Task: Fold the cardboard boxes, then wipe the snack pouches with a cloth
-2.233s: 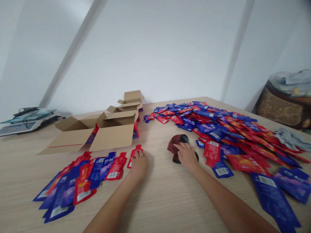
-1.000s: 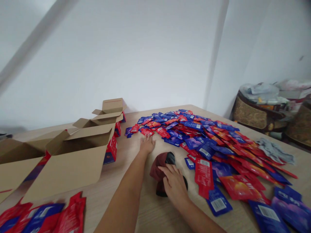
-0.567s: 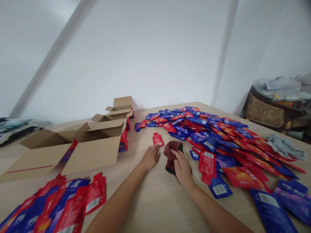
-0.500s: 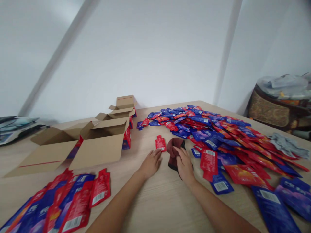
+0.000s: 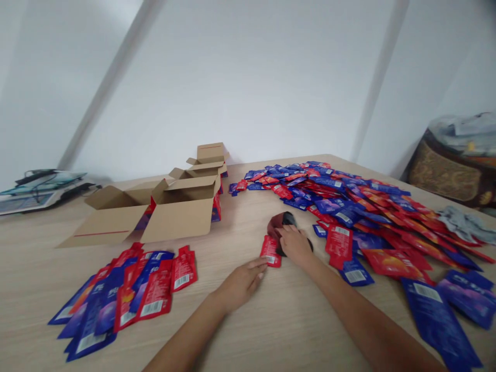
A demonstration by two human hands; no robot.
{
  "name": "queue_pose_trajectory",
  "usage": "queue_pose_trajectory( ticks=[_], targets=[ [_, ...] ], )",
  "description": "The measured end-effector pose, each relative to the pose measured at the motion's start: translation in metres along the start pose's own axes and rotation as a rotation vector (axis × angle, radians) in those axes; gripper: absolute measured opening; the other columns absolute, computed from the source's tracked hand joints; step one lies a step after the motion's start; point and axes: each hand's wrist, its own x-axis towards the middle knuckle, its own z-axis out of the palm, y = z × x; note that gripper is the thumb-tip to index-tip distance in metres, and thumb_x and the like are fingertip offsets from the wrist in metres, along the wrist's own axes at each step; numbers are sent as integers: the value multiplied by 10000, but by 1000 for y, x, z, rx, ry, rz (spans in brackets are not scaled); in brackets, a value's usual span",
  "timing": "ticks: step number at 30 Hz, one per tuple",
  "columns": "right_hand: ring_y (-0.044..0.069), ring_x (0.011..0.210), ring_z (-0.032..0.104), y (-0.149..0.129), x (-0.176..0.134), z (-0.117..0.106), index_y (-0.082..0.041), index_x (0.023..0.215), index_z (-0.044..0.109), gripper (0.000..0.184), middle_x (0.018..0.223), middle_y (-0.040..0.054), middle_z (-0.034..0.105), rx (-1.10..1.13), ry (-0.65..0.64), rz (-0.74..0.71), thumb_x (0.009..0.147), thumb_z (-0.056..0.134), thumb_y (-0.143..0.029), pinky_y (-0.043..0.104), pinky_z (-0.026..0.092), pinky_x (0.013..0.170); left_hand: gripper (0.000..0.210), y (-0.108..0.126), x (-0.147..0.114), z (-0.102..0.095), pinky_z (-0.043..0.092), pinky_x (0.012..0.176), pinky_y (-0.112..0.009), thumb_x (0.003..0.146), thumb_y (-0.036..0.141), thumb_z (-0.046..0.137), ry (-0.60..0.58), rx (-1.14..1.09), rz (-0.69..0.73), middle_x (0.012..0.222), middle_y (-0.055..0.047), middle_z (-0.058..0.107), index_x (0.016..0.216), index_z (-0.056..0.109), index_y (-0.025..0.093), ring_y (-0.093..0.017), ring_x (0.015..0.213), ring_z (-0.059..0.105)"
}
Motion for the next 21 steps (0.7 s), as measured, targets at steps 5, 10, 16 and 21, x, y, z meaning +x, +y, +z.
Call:
queue_pose_trajectory(
  ticks=[5,10,16,21],
  targets=[
    [195,1147,418,17,-3,1,-235,1232,527,467,1247,51,529,66,120,33,826,335,-107,333,322,904,410,-4,-1,3,307,1076,-294,936,274,282,23,-1,16,1347,-55,483,1281,488,189,-133,1244,420],
    [165,1067,463,-12,-18,1,-284,1053,634,392,1095,1,608,202,6,-323,792,401,-107,321,306,901,393,-1,2,-3,382,1011,-265,942,262,266,17,-23,11,1217,-44,588,1218,539,203,-127,1130,520],
    [171,1054,472,-8,11,1,-268,1041,627,345,1084,15,605,95,-58,-97,848,362,-159,313,318,859,402,-8,4,-2,323,1065,-289,943,275,269,51,-32,1,1312,-54,518,1243,520,183,-129,1221,445],
    [224,1087,451,16,25,7,-222,1171,552,365,1164,67,558,-51,42,63,850,379,-192,361,322,849,405,-14,2,4,328,1066,-296,938,268,276,63,-16,0,1315,-61,516,1250,518,177,-127,1224,446]
  ],
)
